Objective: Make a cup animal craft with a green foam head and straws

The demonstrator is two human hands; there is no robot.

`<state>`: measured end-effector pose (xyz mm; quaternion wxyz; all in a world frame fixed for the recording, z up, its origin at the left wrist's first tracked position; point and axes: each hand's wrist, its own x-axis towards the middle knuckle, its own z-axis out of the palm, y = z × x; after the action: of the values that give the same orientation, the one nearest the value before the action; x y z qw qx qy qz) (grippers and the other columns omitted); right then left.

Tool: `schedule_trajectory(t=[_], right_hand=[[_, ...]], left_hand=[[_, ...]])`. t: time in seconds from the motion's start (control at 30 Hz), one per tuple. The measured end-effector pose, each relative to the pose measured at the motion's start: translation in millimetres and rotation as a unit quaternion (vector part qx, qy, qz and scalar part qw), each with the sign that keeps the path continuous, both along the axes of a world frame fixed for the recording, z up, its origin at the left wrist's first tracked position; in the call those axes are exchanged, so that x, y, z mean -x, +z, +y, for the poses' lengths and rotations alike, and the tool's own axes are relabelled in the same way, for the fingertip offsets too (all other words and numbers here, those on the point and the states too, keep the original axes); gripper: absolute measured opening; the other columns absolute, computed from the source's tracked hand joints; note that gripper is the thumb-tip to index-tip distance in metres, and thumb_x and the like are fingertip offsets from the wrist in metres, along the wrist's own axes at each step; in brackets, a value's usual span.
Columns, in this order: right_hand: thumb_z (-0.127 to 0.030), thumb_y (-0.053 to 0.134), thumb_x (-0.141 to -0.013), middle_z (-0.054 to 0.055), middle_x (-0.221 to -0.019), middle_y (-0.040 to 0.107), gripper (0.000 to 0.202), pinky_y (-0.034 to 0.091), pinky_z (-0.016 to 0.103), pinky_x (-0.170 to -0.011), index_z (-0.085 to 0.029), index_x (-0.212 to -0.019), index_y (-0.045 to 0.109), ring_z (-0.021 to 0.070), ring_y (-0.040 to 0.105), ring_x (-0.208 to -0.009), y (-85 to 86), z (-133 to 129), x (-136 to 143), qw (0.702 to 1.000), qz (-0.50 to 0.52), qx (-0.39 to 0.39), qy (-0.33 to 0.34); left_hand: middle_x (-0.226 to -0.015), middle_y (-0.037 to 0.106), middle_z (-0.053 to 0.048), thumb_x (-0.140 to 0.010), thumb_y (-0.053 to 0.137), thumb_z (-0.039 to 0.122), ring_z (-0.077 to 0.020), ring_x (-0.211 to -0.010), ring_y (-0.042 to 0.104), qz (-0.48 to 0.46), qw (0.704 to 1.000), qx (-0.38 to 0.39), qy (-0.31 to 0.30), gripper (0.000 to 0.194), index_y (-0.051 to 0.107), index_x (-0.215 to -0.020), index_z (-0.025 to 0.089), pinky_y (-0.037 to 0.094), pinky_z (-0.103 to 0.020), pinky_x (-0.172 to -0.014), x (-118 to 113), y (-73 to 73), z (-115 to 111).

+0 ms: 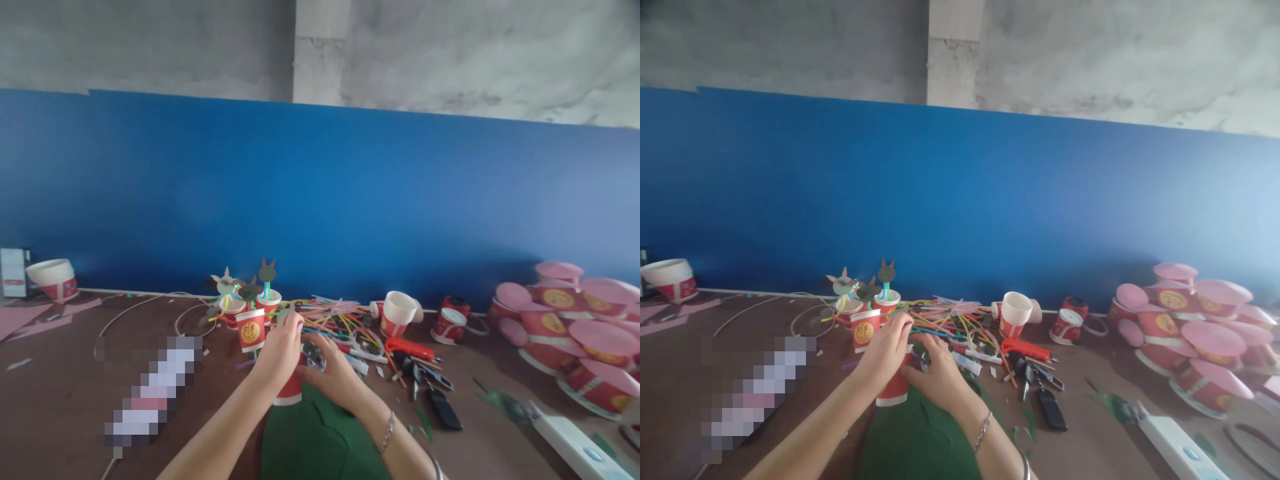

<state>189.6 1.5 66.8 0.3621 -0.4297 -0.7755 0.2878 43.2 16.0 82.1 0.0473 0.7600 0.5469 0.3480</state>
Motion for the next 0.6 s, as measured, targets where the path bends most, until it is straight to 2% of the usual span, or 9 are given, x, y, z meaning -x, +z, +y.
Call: schedule_trajectory(t=[0.1,0.2,0.33,0.43,0.5,0.6], right_hand=[[-0.021,0.065,-0.071,0.003,-0.102,0.062,0.034,0.042,0.031,-0.084,-0.02,-0.104,0.058,0.0203,0.055,-0.097,0.7,-1,1,0.999,0.032,0.005,0.037],[-0.019,0.062,-0.072,0.002,-0.088,0.062,0.018,0.043,0.027,-0.075,-0.017,-0.09,0.06,0.017,0.057,-0.083,1.8,-1,1,0.997,0.038,0.03,0.054],[-0.015,0.061,-0.069,-0.001,-0.075,0.057,0.006,0.04,0.023,-0.064,-0.016,-0.071,0.055,0.0135,0.052,-0.071,6.6,-2,0,0.999,0.003,0.024,0.035],[-0.014,0.059,-0.068,-0.003,-0.067,0.052,0.012,0.036,0.022,-0.059,-0.017,-0.063,0.049,0.0113,0.047,-0.064,10.5,-4,-2,0.999,-0.031,-0.002,0.033],[-0.017,0.059,-0.07,-0.003,-0.066,0.052,0.015,0.035,0.022,-0.058,-0.018,-0.061,0.047,0.0108,0.046,-0.063,12.5,-4,-2,0.998,-0.048,-0.023,0.033],[-0.02,0.061,-0.07,-0.002,-0.068,0.054,0.017,0.034,0.022,-0.059,-0.018,-0.061,0.046,0.0111,0.047,-0.063,15.4,-7,-2,0.995,-0.077,-0.045,0.034]], left_hand=[[-0.088,0.061,-0.006,-0.091,0.032,0.018,-0.0183,-0.082,0.062,-0.057,0.996,-0.048,-0.054,0.018,0.049,-0.093,0.02,0.045,-0.028,-0.071,-5,0.0,-7],[-0.084,0.062,-0.005,-0.09,0.034,0.02,-0.0175,-0.079,0.061,-0.101,0.989,-0.062,-0.084,0.018,0.052,-0.091,0.02,0.045,-0.027,-0.071,-6,2.6,-10],[-0.079,0.065,-0.003,-0.089,0.04,0.027,-0.0152,-0.067,0.06,-0.179,0.982,-0.022,-0.059,0.017,0.056,-0.089,0.02,0.045,-0.025,-0.064,2,13.6,-6],[-0.084,0.066,-0.005,-0.086,0.045,0.031,-0.0174,-0.077,0.062,-0.239,0.971,-0.019,-0.018,0.019,0.059,-0.087,0.018,0.046,-0.025,-0.068,12,19.9,1],[-0.083,0.067,-0.005,-0.084,0.047,0.034,-0.0184,-0.078,0.062,-0.261,0.965,0.007,-0.011,0.02,0.06,-0.084,0.018,0.046,-0.025,-0.067,19,20.0,7],[-0.069,0.066,-0.003,-0.081,0.05,0.037,-0.0169,-0.064,0.061,-0.283,0.958,0.053,-0.007,0.023,0.06,-0.076,0.017,0.044,-0.024,-0.057,25,15.4,15]])
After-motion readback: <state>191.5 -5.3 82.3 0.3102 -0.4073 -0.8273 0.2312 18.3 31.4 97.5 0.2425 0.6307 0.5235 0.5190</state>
